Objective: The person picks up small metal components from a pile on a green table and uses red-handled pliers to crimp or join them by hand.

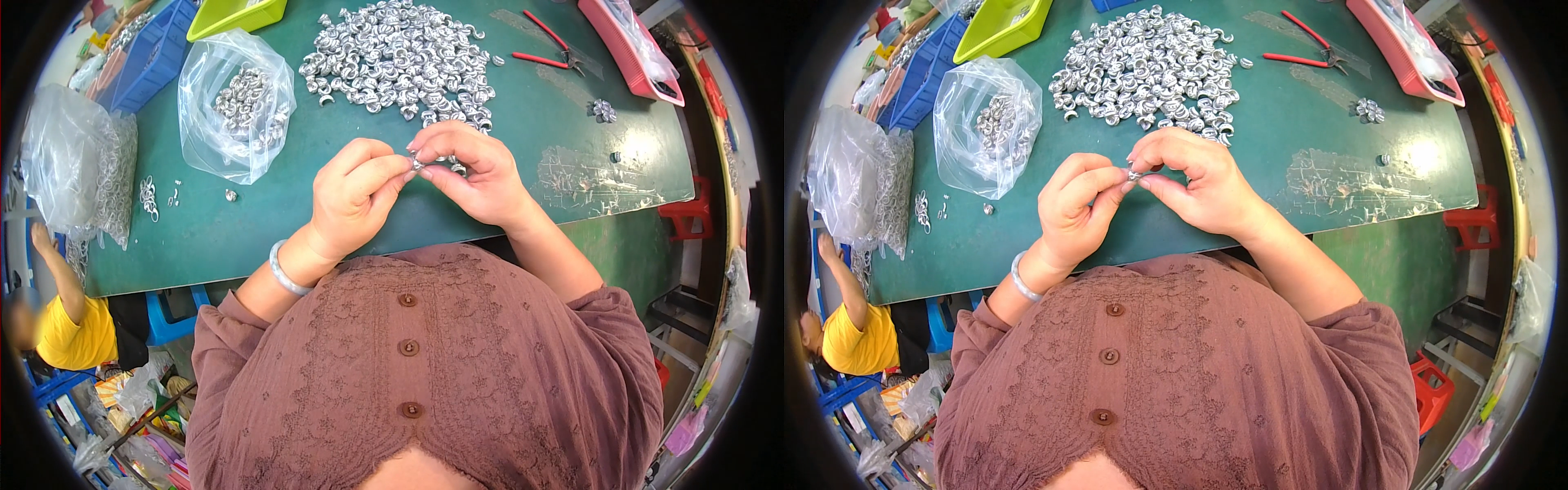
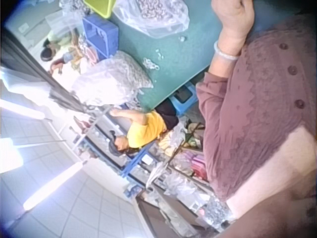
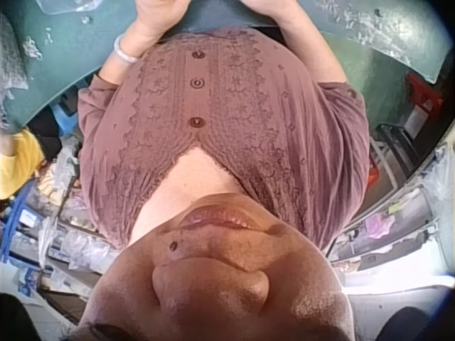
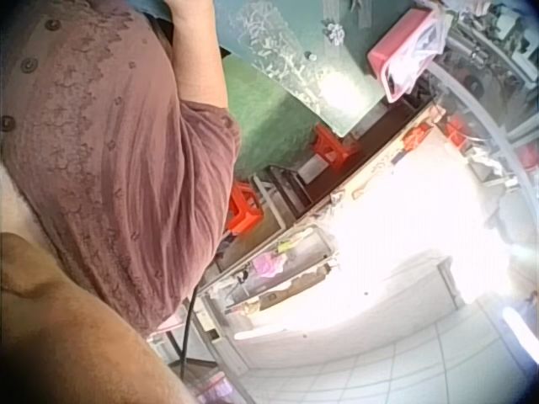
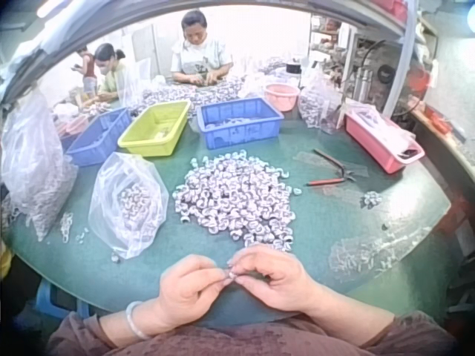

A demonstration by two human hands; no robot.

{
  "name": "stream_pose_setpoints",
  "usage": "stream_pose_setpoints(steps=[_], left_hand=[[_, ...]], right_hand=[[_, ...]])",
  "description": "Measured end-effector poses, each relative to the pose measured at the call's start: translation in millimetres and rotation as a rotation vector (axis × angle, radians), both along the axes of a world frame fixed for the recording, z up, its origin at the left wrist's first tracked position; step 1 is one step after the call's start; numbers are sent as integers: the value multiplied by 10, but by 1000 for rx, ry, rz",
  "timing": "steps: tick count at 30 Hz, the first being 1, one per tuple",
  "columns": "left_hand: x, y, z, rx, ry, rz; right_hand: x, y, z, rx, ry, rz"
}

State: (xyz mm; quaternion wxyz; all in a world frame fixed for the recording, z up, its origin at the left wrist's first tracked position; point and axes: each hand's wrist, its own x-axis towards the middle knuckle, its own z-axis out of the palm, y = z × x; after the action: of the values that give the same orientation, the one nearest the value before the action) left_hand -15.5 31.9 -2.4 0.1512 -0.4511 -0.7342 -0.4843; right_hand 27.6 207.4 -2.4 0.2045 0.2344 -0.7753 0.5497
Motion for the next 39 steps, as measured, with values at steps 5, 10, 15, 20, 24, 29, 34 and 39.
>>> stream_pose_setpoints(steps=[5,10,15,20,24,29,34,39], left_hand=[[6,5,2,5,-10,15],[20,16,20,35,-91,12],[41,9,44,30,-195,10],[44,11,41,51,-293,-16],[50,1,41,55,-410,-45],[38,-3,13,54,-449,-66],[60,16,32,166,-882,-98],[36,11,95,221,-1244,-113]], right_hand=[[4,-7,-1,-8,-5,3],[10,-11,-9,-19,-35,10],[29,-28,-49,-142,-149,34],[44,-19,-54,-165,-209,37],[46,-19,-45,-164,-224,34],[45,-25,-47,-161,-221,13],[63,-26,-8,-163,-283,-11],[74,-14,25,-171,-410,2]])
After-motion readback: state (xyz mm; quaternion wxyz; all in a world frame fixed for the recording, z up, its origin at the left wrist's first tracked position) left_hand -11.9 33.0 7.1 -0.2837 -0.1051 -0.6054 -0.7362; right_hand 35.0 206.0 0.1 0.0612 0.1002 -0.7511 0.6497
